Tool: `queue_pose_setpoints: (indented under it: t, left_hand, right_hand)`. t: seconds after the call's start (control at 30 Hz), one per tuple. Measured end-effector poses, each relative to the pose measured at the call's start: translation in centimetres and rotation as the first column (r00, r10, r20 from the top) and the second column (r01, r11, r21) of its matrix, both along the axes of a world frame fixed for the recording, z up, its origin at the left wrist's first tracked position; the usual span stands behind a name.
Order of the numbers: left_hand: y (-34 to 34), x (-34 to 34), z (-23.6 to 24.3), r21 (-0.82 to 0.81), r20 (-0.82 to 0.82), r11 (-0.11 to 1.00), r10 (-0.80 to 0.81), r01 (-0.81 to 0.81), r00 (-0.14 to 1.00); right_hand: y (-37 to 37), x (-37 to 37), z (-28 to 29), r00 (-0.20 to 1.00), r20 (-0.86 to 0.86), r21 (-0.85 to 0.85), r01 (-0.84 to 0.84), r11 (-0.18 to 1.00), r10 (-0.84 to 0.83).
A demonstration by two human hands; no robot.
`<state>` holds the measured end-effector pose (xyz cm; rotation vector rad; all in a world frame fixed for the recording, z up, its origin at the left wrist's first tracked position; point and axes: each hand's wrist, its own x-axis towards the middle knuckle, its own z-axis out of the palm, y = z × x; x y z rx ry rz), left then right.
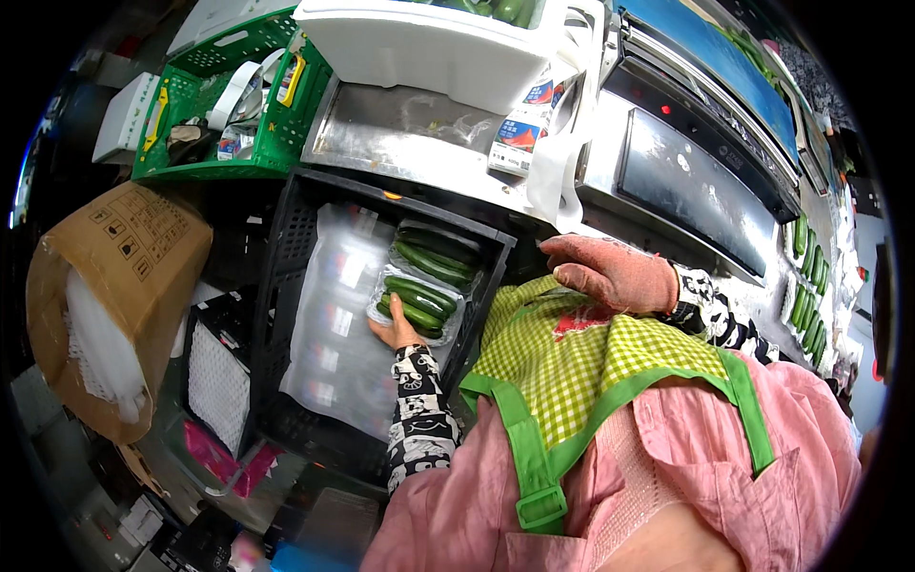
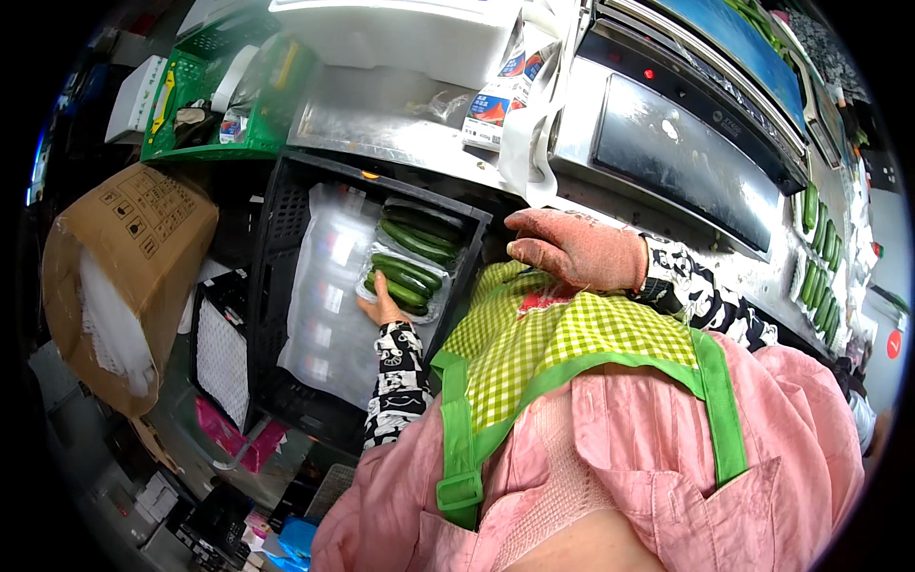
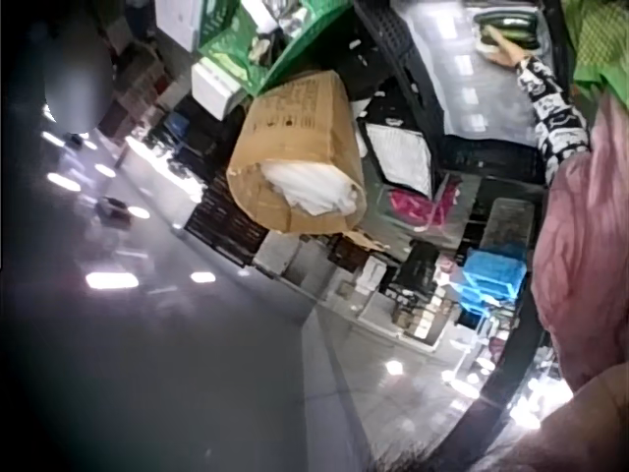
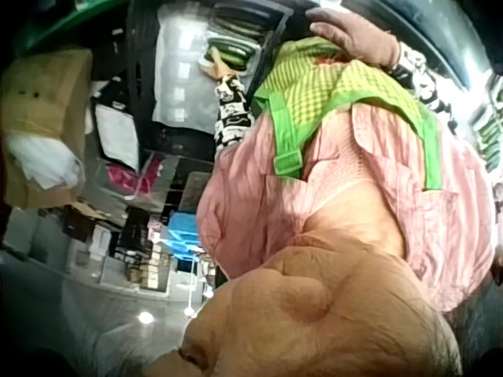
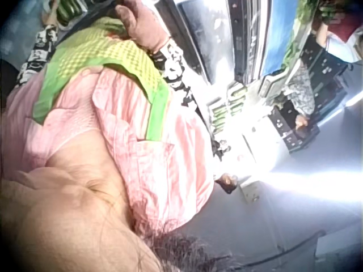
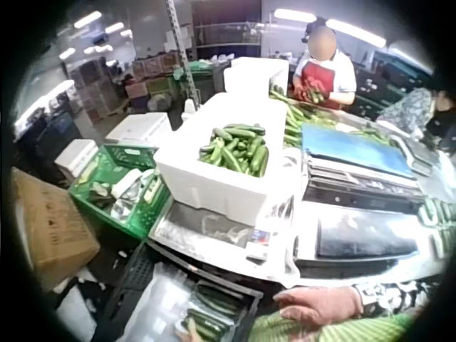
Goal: The person places cucumbers into trays, wraps the trays with plastic wrap using a heat sealer, places the wrapped trays into a crate, and then applies labels to each package.
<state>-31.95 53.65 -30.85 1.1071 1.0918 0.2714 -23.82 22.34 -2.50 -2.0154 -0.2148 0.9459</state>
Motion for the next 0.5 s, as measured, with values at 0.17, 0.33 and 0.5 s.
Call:
queue_pose_setpoints:
  t: [0.17, 0.33, 0.5]
  left_hand:
    - [1.4, -1.4, -2.2, 0.383, -0.452, 0.829, -0.218, 0.408, 0.865]
    - [-2.1, 2.2, -0.2, 0.527, -0.78, 0.288, -0.21, 0.799, 0.59]
    - [4.9, 6.5, -9.5, 0.568, -0.813, 0.136, -0.06, 0.812, 0.579]
  right_hand:
    - [1.0, -0.2, -0.7, 0.999, 0.019, 0.018, 0.027, 0.999, -0.027]
    - [0.8, 0.1, 1.3, 0.991, 0.064, -0.053, 0.119, 0.991, -0.115]
    - [4.1, 7.0, 3.9, 0.988, 0.129, -0.107, 0.094, 0.99, -0.079]
